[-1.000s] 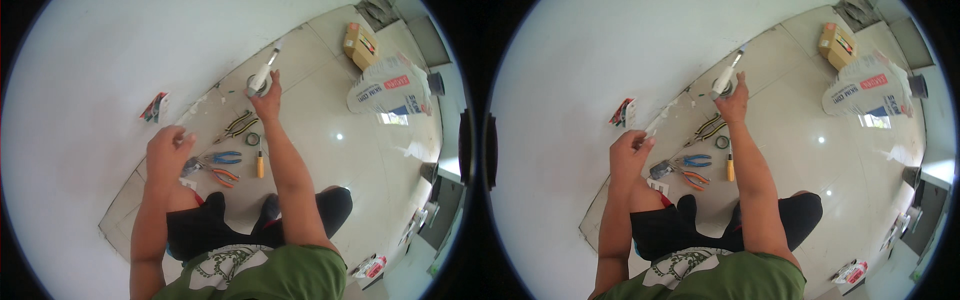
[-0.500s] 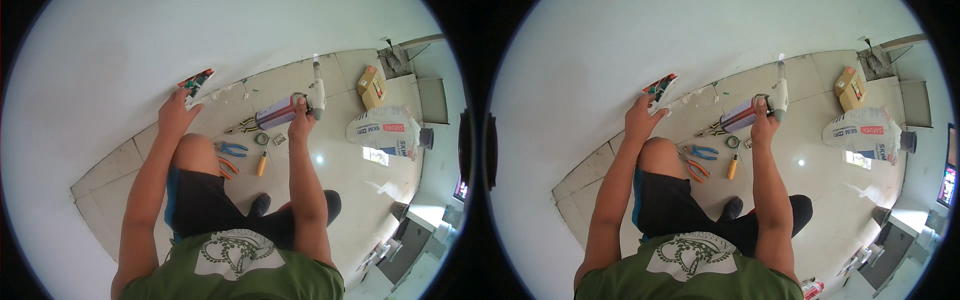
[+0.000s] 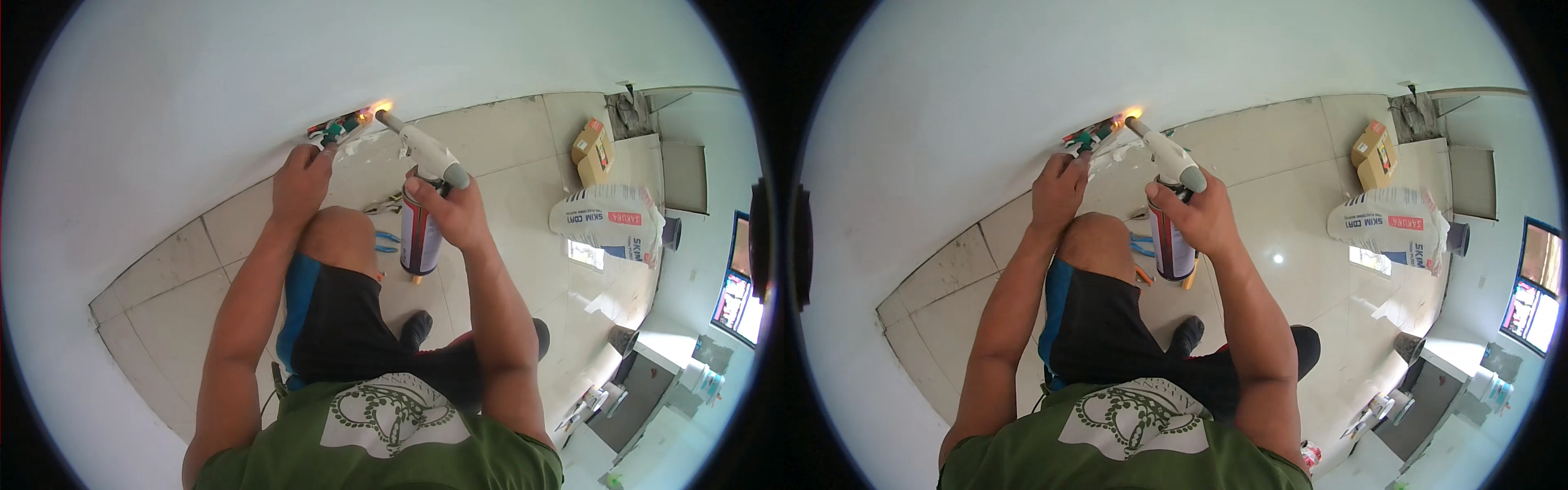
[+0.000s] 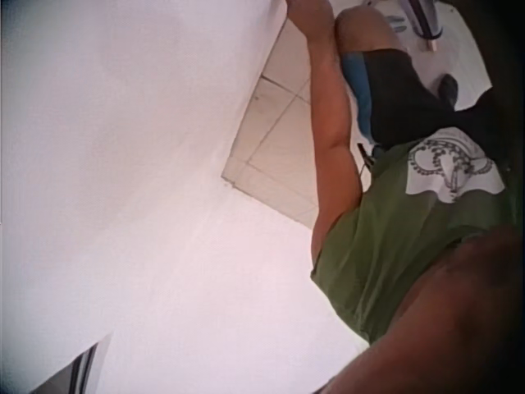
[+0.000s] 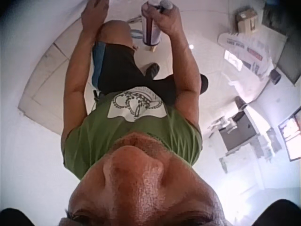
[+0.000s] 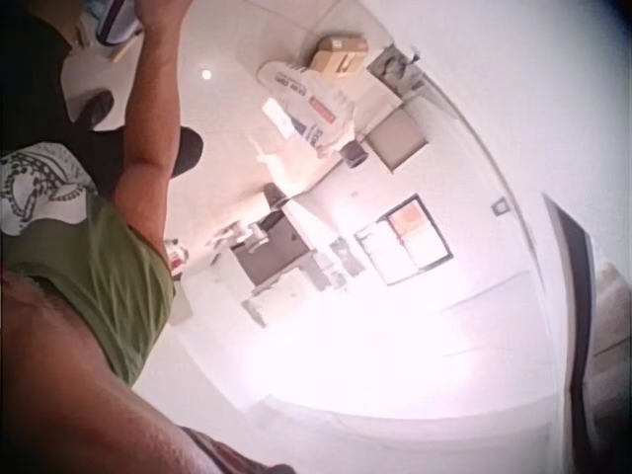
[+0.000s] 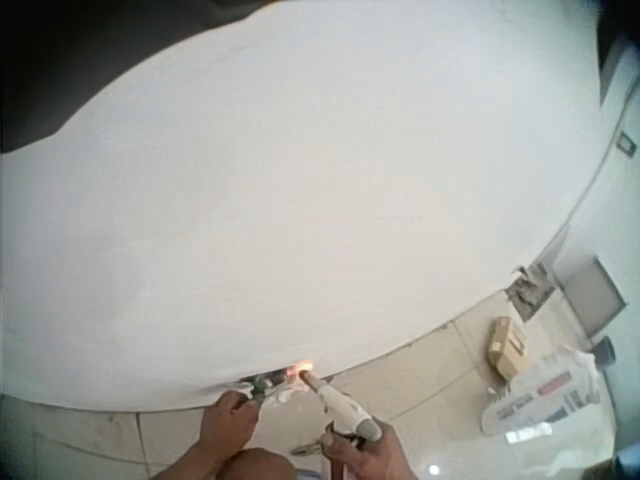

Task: The person strips electrical wires, applies heat-shrink tubing using a butane blowtorch, and installs a wall outlet faceplate.

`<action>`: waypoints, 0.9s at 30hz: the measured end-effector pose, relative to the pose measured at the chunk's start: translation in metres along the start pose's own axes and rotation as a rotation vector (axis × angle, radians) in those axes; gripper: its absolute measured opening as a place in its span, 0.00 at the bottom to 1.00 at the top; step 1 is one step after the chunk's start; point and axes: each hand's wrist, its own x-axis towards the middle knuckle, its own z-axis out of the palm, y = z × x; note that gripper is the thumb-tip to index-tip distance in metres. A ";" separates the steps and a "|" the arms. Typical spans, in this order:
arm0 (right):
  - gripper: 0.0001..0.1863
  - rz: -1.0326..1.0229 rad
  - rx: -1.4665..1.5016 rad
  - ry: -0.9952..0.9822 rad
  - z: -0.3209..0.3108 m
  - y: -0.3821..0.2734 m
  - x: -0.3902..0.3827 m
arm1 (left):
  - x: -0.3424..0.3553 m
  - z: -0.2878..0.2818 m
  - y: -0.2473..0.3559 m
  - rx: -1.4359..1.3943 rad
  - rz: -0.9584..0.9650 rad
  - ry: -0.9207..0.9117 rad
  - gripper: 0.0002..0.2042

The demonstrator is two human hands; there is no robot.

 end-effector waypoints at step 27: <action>0.20 0.026 -0.481 -0.022 0.022 -0.060 0.004 | -0.003 -0.001 0.014 -0.175 -0.012 0.044 0.11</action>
